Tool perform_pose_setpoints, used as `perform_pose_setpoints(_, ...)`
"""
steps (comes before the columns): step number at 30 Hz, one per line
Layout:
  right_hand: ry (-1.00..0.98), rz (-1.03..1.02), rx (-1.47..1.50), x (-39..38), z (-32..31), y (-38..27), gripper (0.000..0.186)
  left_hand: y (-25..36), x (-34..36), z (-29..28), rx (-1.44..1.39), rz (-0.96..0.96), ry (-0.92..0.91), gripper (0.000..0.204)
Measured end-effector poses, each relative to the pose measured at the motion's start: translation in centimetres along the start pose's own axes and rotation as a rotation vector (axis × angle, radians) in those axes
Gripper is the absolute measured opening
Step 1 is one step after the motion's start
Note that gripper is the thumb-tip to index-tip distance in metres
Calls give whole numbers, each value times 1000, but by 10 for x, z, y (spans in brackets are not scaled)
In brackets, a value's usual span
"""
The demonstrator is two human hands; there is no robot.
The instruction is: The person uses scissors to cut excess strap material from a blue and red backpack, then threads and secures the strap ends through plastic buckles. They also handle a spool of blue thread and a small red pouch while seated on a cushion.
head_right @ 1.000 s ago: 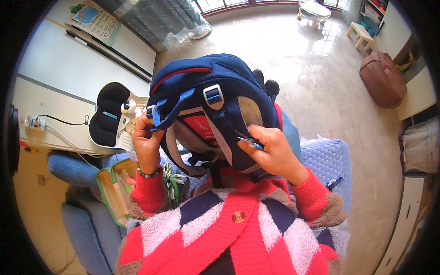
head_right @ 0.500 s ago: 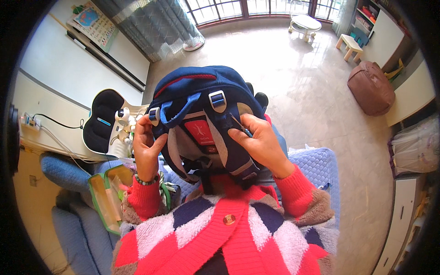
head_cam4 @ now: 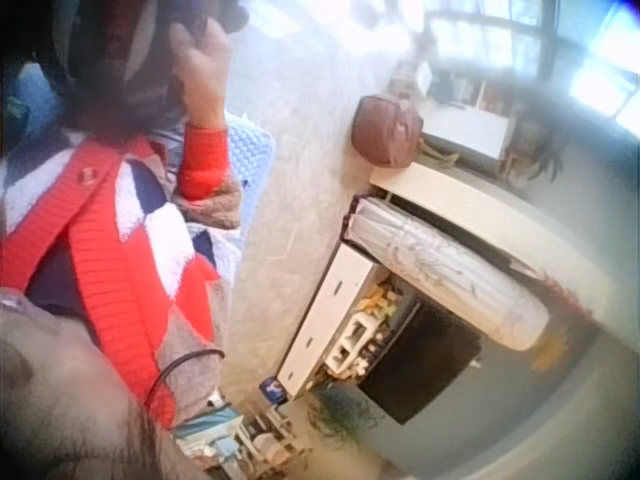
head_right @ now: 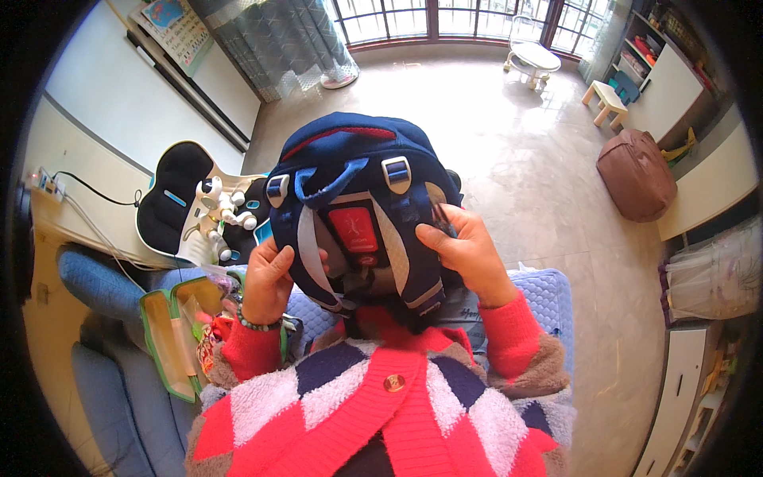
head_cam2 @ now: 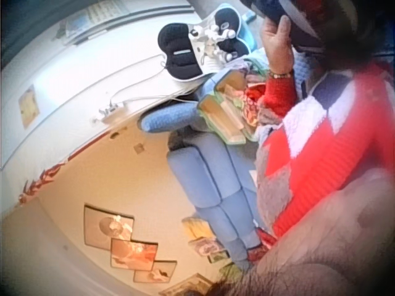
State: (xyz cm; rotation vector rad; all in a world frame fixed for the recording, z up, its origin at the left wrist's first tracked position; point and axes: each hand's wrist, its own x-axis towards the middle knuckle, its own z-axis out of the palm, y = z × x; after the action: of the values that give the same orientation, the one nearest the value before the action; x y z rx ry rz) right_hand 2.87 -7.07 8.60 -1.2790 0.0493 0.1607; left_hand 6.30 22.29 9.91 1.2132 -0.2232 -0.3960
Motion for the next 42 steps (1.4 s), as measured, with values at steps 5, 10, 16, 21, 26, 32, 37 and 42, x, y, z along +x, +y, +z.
perform_pose_setpoints(5,-144,-27,366,-2,-8,-10,22,39,9,4,8,24,-66,45)
perform_pose_setpoints(10,239,-150,443,-5,-12,-40,24,70,20,11,-108,2,48,47)
perform_pose_setpoints(16,20,-277,502,-9,-29,-64,22,113,25,4,-156,153,-122,48)
perform_pose_setpoints(21,275,-466,-5,-4,-38,-78,26,133,25,-8,-86,217,-259,55)
perform_pose_setpoints(26,262,-451,271,-10,-35,-84,40,147,21,-17,-104,283,-360,58)
perform_pose_setpoints(32,-336,-584,287,-31,-18,-136,49,189,29,-18,-179,388,-845,74)
perform_pose_setpoints(37,-157,-583,341,-57,6,-157,48,189,56,-23,-207,287,-1177,66)
perform_pose_setpoints(42,-174,-299,336,-17,-30,-127,30,160,53,-6,-253,20,-381,64)
